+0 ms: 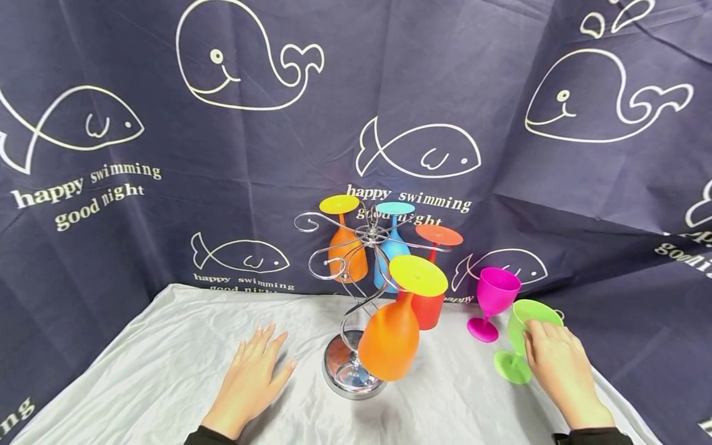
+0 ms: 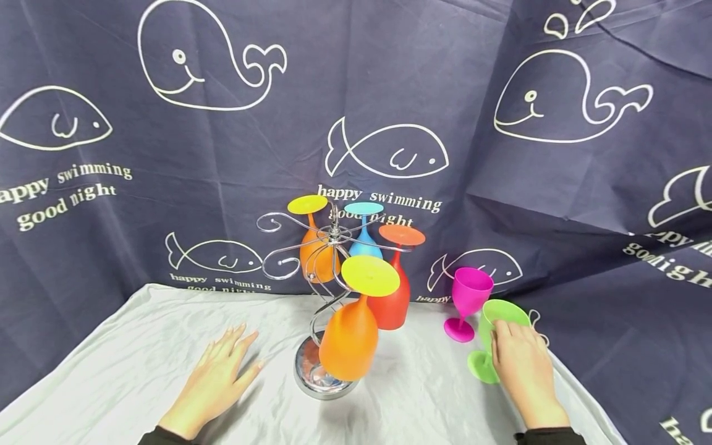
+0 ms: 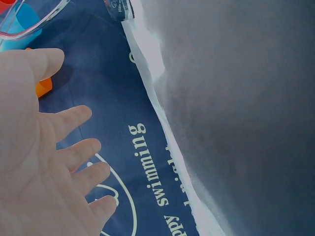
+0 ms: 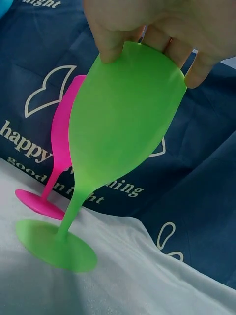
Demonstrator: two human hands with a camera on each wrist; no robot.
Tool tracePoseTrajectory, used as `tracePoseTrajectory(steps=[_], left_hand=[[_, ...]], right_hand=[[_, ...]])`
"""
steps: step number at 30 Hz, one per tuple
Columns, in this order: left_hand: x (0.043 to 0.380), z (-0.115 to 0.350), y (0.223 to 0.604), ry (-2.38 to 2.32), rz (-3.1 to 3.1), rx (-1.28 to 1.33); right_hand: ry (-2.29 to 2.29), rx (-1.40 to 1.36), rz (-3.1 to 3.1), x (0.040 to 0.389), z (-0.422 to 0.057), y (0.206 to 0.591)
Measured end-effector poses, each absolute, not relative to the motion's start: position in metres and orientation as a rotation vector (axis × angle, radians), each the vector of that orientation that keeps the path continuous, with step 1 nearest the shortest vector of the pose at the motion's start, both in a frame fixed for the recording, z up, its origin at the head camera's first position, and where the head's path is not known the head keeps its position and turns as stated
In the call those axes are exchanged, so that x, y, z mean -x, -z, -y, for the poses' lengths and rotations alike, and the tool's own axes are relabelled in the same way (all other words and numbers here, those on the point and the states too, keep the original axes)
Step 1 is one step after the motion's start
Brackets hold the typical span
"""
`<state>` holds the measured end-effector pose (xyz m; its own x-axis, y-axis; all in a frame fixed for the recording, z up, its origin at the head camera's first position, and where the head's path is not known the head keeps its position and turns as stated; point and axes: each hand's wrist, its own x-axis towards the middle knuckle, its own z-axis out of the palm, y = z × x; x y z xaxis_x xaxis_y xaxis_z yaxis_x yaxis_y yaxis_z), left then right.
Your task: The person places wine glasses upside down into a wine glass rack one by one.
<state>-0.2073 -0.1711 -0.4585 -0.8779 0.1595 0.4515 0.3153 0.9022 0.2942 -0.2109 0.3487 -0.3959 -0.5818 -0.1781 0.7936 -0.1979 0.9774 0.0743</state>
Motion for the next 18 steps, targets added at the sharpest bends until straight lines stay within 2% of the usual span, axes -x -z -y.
tracePoseTrajectory(steps=[18], left_hand=[[0.206, 0.17, 0.457, 0.533, 2.631, 0.353]], right_hand=[[0.035, -0.314, 2.18, 0.2, -0.346, 0.383]])
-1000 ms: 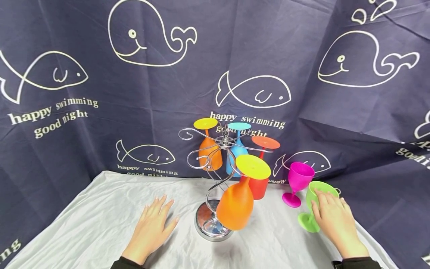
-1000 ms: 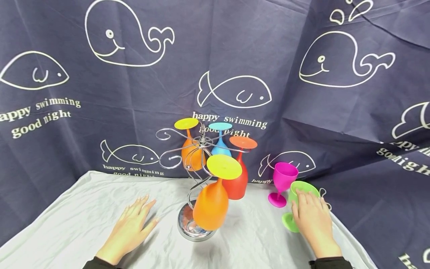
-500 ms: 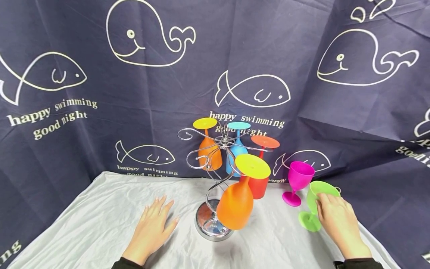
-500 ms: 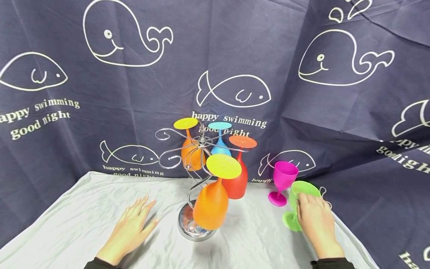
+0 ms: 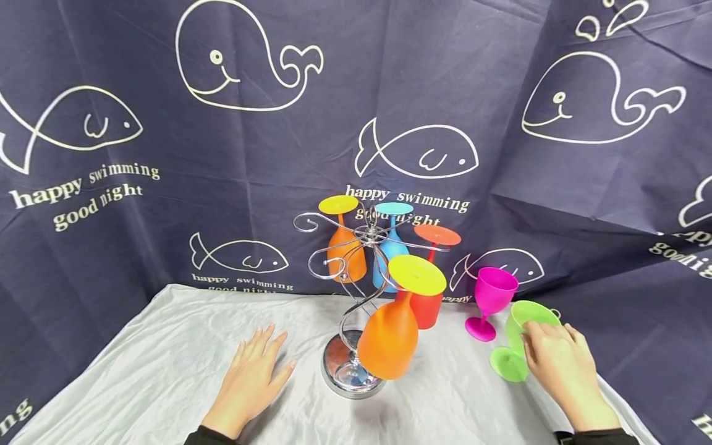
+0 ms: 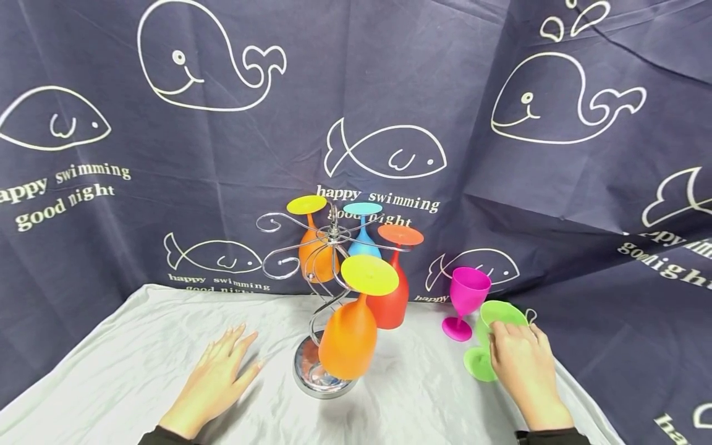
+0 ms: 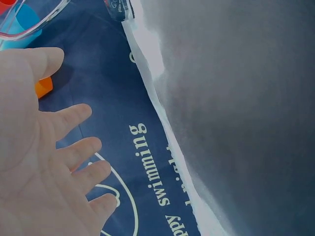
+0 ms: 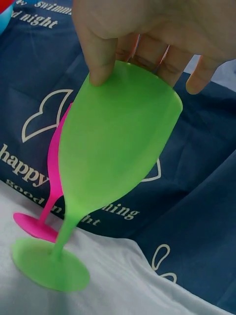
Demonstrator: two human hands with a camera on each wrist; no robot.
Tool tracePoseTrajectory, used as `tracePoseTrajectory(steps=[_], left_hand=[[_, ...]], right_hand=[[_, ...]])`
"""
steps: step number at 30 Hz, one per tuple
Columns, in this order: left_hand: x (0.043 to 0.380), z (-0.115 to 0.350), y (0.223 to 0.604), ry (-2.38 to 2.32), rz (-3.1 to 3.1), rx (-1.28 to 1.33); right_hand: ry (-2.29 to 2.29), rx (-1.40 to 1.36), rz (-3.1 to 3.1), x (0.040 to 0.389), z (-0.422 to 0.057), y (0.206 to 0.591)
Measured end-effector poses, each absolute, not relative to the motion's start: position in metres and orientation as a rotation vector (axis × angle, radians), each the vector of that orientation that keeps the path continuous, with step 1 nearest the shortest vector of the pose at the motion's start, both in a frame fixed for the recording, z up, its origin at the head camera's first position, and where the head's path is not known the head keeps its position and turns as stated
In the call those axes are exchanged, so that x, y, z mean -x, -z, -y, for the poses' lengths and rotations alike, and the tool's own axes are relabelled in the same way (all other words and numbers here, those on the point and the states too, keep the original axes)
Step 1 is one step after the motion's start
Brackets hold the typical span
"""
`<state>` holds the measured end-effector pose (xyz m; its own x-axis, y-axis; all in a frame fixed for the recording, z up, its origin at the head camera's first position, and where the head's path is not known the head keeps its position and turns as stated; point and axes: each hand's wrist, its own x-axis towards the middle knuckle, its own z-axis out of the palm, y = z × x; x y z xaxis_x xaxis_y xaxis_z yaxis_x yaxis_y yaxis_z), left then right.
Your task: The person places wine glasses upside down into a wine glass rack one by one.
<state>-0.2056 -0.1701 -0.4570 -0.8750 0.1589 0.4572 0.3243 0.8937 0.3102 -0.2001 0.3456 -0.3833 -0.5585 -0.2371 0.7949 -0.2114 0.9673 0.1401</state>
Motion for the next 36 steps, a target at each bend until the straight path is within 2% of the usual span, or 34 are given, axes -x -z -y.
tracePoseTrajectory(steps=[16, 36], left_hand=[[0.206, 0.17, 0.459, 0.538, 2.63, 0.362], [0.206, 0.169, 0.456, 0.55, 2.623, 0.372]], right_hand=[[0.035, -0.376, 2.172, 0.183, -0.334, 0.359], [-0.221, -0.264, 2.518, 0.169, -0.328, 0.352]])
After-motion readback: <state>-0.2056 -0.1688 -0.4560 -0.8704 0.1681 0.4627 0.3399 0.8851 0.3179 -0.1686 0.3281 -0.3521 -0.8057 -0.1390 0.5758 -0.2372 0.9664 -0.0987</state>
